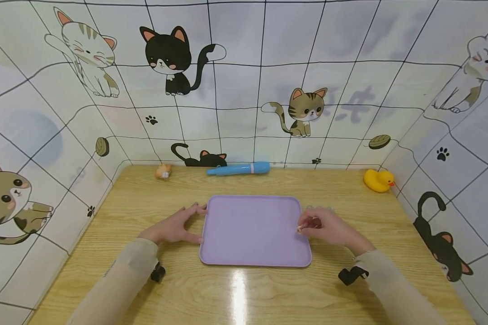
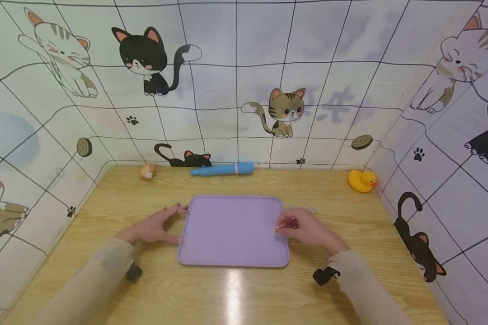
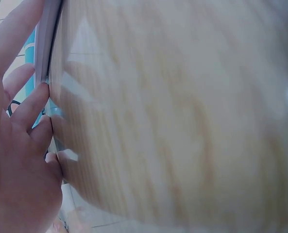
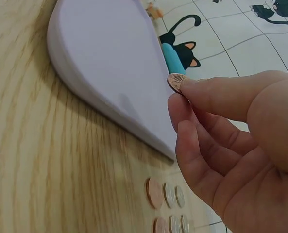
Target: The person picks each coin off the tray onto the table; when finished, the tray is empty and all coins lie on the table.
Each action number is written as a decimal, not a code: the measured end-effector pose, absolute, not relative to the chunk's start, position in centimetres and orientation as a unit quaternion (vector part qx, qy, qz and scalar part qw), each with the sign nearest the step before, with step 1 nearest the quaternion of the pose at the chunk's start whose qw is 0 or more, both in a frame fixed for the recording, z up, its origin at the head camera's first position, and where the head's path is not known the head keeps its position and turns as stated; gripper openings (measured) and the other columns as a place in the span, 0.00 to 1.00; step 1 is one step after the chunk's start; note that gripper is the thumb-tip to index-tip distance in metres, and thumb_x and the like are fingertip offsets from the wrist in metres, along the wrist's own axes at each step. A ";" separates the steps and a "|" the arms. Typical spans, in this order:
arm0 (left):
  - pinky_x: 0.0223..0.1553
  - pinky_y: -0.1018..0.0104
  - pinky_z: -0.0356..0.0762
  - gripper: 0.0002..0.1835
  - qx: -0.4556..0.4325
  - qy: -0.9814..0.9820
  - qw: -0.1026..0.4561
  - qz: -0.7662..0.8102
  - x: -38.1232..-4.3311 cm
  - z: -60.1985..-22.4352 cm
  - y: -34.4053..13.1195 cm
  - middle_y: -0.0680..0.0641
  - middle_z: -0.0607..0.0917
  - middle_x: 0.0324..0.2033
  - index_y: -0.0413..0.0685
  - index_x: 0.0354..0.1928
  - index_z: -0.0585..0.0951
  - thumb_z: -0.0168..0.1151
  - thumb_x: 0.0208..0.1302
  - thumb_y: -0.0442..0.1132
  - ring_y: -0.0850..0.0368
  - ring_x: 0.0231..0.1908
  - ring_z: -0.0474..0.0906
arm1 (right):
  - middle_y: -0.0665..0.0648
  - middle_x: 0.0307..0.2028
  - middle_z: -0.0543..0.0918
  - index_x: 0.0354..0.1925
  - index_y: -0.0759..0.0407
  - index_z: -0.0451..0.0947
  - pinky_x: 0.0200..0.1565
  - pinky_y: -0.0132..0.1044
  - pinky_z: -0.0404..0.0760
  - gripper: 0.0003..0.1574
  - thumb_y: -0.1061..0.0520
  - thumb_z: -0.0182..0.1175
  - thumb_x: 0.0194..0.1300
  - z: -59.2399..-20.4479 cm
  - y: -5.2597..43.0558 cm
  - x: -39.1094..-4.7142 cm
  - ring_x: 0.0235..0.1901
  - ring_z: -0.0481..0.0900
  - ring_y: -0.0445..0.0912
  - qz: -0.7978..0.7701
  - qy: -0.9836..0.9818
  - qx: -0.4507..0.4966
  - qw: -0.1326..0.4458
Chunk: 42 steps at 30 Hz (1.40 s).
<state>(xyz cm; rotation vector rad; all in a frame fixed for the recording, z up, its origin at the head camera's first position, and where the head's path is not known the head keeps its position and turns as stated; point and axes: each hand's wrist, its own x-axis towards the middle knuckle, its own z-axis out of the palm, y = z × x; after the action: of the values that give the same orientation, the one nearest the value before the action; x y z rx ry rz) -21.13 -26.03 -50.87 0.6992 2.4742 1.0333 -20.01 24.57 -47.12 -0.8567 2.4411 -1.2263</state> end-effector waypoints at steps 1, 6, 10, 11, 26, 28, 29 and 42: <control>0.80 0.33 0.30 0.44 0.248 0.877 0.184 0.367 -21.1 -50.9 -26.0 0.43 0.59 0.82 0.58 0.73 0.70 0.80 0.57 0.57 0.36 0.83 0.40 | 0.52 0.38 0.85 0.42 0.55 0.84 0.40 0.33 0.87 0.05 0.61 0.70 0.70 -47.2 24.8 -19.9 0.37 0.84 0.44 -0.423 0.846 -0.294 0.137; 0.80 0.33 0.30 0.45 0.250 0.877 0.183 0.367 -21.1 -51.0 -26.0 0.43 0.59 0.82 0.57 0.73 0.70 0.80 0.57 0.57 0.36 0.83 0.40 | 0.51 0.38 0.86 0.43 0.54 0.85 0.41 0.32 0.86 0.06 0.60 0.71 0.69 -47.7 26.2 -19.6 0.37 0.82 0.42 -0.410 0.860 -0.274 0.132; 0.80 0.33 0.30 0.44 0.251 0.877 0.182 0.366 -21.1 -51.1 -26.1 0.43 0.59 0.82 0.58 0.73 0.71 0.80 0.57 0.57 0.36 0.83 0.40 | 0.52 0.38 0.86 0.44 0.56 0.85 0.41 0.32 0.86 0.06 0.62 0.70 0.69 -48.1 27.4 -19.2 0.38 0.82 0.41 -0.398 0.869 -0.266 0.121; 0.80 0.33 0.30 0.44 0.251 0.877 0.182 0.366 -21.1 -51.2 -26.1 0.43 0.59 0.82 0.58 0.73 0.71 0.80 0.57 0.57 0.36 0.83 0.40 | 0.52 0.38 0.86 0.44 0.57 0.85 0.42 0.32 0.86 0.06 0.63 0.70 0.69 -48.1 27.7 -19.1 0.38 0.82 0.40 -0.394 0.872 -0.264 0.118; 0.79 0.31 0.28 0.45 0.245 0.878 0.187 0.367 -21.2 -50.9 -26.2 0.42 0.57 0.82 0.60 0.74 0.69 0.80 0.57 0.57 0.36 0.83 0.39 | 0.47 0.35 0.85 0.40 0.53 0.83 0.38 0.30 0.83 0.09 0.66 0.71 0.67 -48.9 29.0 -17.8 0.34 0.79 0.36 -0.319 0.910 -0.253 0.078; 0.79 0.31 0.28 0.45 0.243 0.878 0.187 0.367 -21.2 -50.9 -26.2 0.43 0.57 0.82 0.60 0.74 0.69 0.80 0.57 0.57 0.36 0.83 0.39 | 0.45 0.34 0.83 0.40 0.52 0.83 0.37 0.30 0.82 0.09 0.65 0.71 0.67 -49.0 28.7 -17.8 0.33 0.77 0.36 -0.307 0.916 -0.249 0.073; 0.79 0.31 0.28 0.45 0.243 0.879 0.188 0.366 -21.2 -50.9 -26.2 0.43 0.57 0.82 0.60 0.74 0.69 0.80 0.57 0.57 0.36 0.83 0.38 | 0.45 0.34 0.83 0.39 0.53 0.83 0.36 0.30 0.82 0.09 0.65 0.71 0.67 -49.1 28.7 -17.8 0.33 0.77 0.36 -0.303 0.917 -0.252 0.070; 0.80 0.32 0.30 0.45 0.249 0.881 0.180 0.360 -21.3 -51.1 -26.1 0.43 0.59 0.82 0.60 0.73 0.70 0.80 0.57 0.58 0.37 0.83 0.40 | 0.43 0.32 0.81 0.39 0.53 0.84 0.34 0.31 0.81 0.07 0.60 0.74 0.65 -49.0 28.5 -17.7 0.31 0.77 0.35 -0.276 0.928 -0.241 0.072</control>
<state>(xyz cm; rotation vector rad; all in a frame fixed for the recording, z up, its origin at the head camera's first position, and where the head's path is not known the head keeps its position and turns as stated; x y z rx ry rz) -21.32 -26.10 -51.10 0.7032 2.4889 1.0171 -17.67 28.54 -48.95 -0.7234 2.7884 -0.8309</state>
